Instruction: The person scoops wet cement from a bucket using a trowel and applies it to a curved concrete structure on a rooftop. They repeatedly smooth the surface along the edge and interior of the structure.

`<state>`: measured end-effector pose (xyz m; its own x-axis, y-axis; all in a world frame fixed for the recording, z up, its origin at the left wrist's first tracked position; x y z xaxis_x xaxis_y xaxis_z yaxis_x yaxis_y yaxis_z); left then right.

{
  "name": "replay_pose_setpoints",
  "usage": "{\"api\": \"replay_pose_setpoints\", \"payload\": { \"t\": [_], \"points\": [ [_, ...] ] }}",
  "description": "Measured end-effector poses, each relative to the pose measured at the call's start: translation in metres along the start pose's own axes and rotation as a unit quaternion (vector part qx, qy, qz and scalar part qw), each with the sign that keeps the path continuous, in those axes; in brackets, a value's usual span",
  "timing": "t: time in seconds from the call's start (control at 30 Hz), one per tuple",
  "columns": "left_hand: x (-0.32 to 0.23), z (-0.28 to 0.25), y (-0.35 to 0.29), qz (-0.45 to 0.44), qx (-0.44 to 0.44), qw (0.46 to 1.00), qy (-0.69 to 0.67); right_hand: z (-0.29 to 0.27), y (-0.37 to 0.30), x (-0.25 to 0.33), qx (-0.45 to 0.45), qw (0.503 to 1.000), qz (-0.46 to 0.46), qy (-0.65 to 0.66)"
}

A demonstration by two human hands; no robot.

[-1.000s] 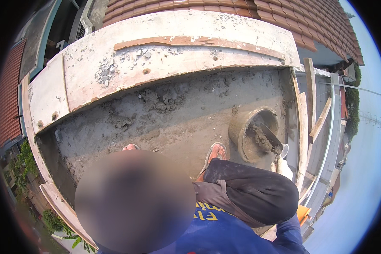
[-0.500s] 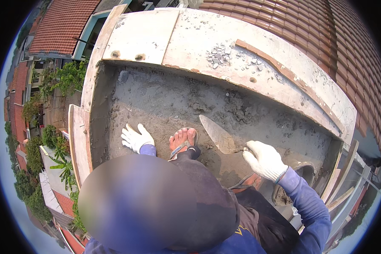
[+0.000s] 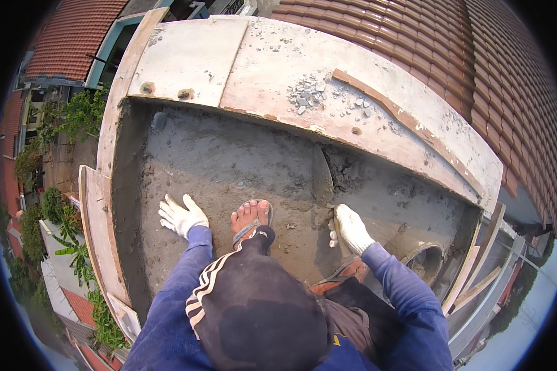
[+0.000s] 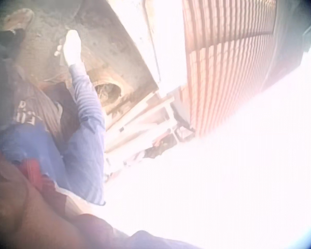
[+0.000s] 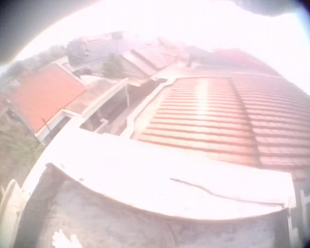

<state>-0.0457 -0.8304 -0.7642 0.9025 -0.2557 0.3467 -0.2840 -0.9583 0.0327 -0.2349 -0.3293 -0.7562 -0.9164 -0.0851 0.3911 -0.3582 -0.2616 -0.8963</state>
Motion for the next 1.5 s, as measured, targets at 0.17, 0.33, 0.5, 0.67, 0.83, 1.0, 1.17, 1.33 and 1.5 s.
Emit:
{"api": "replay_pose_setpoints", "payload": {
  "t": [0.17,0.33,0.5,0.67,0.83,1.0,1.17,1.33,1.5],
  "points": [
    [-0.004,0.005,0.003,0.009,-0.013,1.0,-0.005,-0.025,-0.058,0.05,0.016,0.976,-0.017,-0.217],
    [0.0,-0.002,0.003,0.011,-0.021,1.0,-0.004,-0.008,-0.087,0.085,0.084,0.796,-0.179,-0.572],
    [-0.001,0.006,0.005,0.011,-0.027,1.0,-0.006,-0.043,-0.071,0.108,0.043,0.719,-0.22,-0.658],
    [-0.002,0.006,0.003,0.012,-0.024,1.0,-0.009,-0.05,-0.052,0.136,-0.024,0.7,-0.279,-0.657],
    [0.0,0.002,0.002,0.014,-0.027,1.0,-0.003,-0.051,-0.038,0.171,-0.066,0.676,-0.341,-0.65],
    [0.004,0.005,0.007,0.014,-0.03,0.999,0.02,-0.052,-0.034,0.193,-0.059,0.631,-0.357,-0.686],
    [-0.01,0.016,0.005,0.026,-0.015,0.999,0.035,-0.068,-0.06,0.187,-0.097,0.619,-0.361,-0.691],
    [0.004,0.013,0.005,0.014,-0.041,0.999,0.024,-0.06,-0.129,0.186,-0.131,0.636,-0.374,-0.662],
    [-0.01,0.002,0.009,0.032,-0.087,0.996,0.019,-0.083,-0.267,0.171,-0.196,0.652,-0.385,-0.623]
  ]
}}
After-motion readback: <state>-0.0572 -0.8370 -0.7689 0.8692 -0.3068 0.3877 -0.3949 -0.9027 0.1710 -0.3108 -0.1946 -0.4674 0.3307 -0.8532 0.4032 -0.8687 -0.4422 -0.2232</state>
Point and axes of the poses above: each hand's wrist, its own y-axis towards the middle knuckle, its own z-axis out of the palm, x = y × z, the point moved 10 cm from there along y, towards the middle knuckle, and after that the axes turned 15 degrees about y, right-handed, at the moved point
